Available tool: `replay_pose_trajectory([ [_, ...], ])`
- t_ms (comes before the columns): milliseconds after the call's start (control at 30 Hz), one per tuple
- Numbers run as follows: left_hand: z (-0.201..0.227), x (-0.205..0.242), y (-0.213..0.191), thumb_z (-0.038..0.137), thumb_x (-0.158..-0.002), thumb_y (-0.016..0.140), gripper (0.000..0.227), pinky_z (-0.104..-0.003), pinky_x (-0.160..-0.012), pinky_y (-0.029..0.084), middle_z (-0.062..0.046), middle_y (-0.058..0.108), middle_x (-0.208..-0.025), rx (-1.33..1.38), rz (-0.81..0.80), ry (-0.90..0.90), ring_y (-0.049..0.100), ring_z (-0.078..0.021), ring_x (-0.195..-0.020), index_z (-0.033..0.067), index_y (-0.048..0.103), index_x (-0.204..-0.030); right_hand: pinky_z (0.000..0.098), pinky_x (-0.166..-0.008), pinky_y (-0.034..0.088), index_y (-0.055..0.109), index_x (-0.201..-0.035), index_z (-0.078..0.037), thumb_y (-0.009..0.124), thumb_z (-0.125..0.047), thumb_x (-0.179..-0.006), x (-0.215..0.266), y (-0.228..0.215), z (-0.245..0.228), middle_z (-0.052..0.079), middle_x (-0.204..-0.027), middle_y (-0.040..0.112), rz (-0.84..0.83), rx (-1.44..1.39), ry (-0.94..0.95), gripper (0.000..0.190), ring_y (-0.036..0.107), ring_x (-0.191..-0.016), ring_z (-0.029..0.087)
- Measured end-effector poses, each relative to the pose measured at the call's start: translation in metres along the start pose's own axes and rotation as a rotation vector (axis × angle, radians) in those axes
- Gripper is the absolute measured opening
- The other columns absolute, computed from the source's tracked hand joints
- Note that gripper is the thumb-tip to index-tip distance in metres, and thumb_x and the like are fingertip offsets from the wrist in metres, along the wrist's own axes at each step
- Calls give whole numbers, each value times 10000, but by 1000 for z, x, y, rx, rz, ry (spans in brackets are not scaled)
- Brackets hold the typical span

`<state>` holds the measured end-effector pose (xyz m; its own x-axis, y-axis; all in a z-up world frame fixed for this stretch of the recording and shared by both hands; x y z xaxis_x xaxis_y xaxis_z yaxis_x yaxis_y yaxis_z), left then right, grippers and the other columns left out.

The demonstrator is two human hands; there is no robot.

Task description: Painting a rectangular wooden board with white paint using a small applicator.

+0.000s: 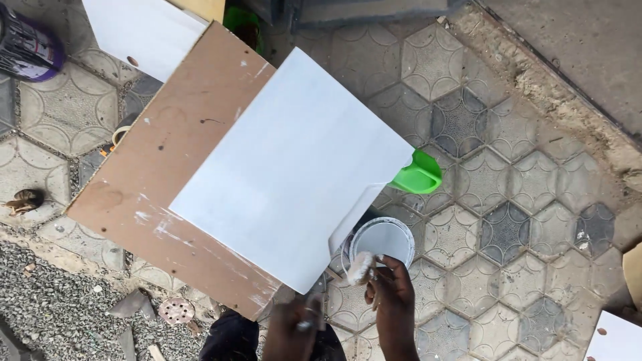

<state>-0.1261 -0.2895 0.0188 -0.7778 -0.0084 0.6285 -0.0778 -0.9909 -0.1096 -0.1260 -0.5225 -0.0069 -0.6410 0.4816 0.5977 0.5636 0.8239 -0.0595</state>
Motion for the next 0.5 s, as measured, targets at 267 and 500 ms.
replay_pose_trajectory([
  [267, -5, 12, 118, 367, -920, 534, 151, -412, -714, 498, -14, 731, -897, -400, -302, -23, 686, -299, -817, 262, 642, -907, 303, -424, 362, 685, -1143, -4, 658, -85, -881, -64, -96, 41, 119, -640, 571, 117, 284, 119, 276, 431, -486, 142],
  [500, -1, 7, 113, 374, -899, 519, 359, -425, -897, 512, -7, 751, -1208, -465, -282, -252, 709, -300, -1085, 248, 669, -1199, 285, -387, 320, 725, -1144, -24, 734, -164, -852, -87, -111, 64, 109, -626, 613, 114, 376, 201, 324, 408, -455, 129],
])
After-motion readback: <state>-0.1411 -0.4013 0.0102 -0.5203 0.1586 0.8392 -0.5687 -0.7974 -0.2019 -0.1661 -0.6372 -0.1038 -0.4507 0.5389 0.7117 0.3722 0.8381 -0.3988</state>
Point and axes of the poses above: each hand's wrist, its own x-axis away from the middle knuckle, its own y-axis out of the palm, z = x × y, the point moved 9 cm from there along -x, towards the middle knuckle
